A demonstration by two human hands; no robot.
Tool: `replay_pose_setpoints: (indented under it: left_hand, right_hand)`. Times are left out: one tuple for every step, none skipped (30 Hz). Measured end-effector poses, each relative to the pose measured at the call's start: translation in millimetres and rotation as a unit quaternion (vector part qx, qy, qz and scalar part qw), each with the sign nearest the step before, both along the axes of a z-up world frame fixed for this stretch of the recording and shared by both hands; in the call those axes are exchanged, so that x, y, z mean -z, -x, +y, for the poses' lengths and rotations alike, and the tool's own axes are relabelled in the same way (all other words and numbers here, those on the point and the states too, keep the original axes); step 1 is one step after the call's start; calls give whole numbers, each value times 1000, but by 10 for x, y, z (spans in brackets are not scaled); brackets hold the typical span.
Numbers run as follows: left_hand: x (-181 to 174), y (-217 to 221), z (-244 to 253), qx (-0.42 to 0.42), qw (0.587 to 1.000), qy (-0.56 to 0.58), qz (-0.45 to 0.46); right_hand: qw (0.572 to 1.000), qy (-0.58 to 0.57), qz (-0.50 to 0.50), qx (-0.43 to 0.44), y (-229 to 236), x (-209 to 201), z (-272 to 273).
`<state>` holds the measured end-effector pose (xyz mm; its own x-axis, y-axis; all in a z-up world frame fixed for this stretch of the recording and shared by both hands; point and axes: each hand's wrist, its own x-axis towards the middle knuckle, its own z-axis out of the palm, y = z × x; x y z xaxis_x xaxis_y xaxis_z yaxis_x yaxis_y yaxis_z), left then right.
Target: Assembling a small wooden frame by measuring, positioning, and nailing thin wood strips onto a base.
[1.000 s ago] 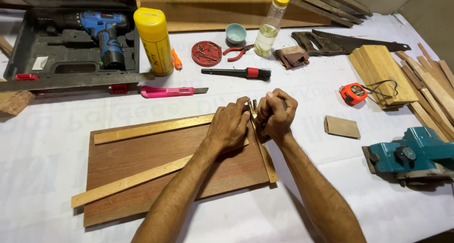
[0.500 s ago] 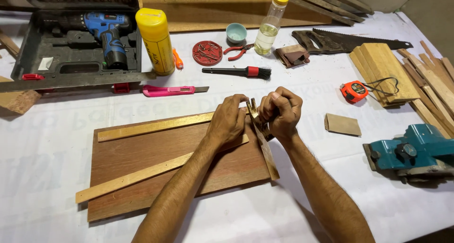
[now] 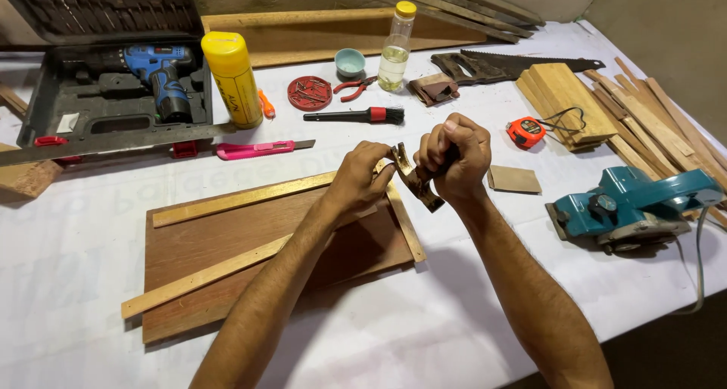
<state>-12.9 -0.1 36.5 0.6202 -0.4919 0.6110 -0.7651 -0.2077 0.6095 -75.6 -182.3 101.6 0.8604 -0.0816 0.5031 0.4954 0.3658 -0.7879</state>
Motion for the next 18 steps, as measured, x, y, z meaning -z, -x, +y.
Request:
replay_pose_setpoints:
  left_hand:
    - [-8,-13,-16,1,1000,0,-1]
    - [-17,-30,-34,12,1000,-3,21]
    - [-18,-46,-52,23,999,-7,44]
    - [-35,-29,-73,24,999,-8,44]
    - [-51,-14,-99,30,999,-5,34]
    - [-68,-3,-129,35,999,-3,24]
    - [-77,14,-170,38,999,-4,23]
    - [-84,29,-213,32,999,3,16]
    - [-79,50,-257,26,1000,10,10]
    - [-56,14,-303,29,999,9,10]
    - [-38,-27,-352,16,999,21,19]
    - [-19,-70,-404,3,999,33,28]
    - [-33,-98,-427,7,999,32,29]
    - [-45,-128,-449,-2,998,35,44]
    - [-56,-153,-464,-13,997,40,59]
    - [-57,-195,-469,-11,997,40,61]
    - [-34,-223,-452,-13,996,41,77]
    - [-7,-253,-433,-14,995,43,92]
  right_hand:
    - [1000,0,-1,1,22,-23,-24]
    - [1000,-23,15,-5,39,-46,-50]
    - [998,-47,32,-10,58,-60,-77]
    - [998,-48,31,-9,73,-66,-104]
    - [997,-61,44,-7,90,-68,-136]
    - [996,-74,57,-5,103,-70,-171]
    - [996,-75,56,-2,110,-69,-213]
    - [991,-102,87,22,113,-67,-256]
    - [984,-128,119,46,122,-54,-300]
    - [983,-129,118,48,116,-11,-355]
    - [982,-124,134,54,108,29,-411]
    - [980,-119,150,59,97,70,-470]
    - [979,-120,151,63,90,150,-530]
    - [975,-131,160,75,83,232,-589]
    - [972,-140,170,86,71,309,-643]
    - [971,-140,172,88,6,409,-764]
    - [967,-165,166,100,-47,540,-865]
    - [962,-189,161,112,-100,676,-961]
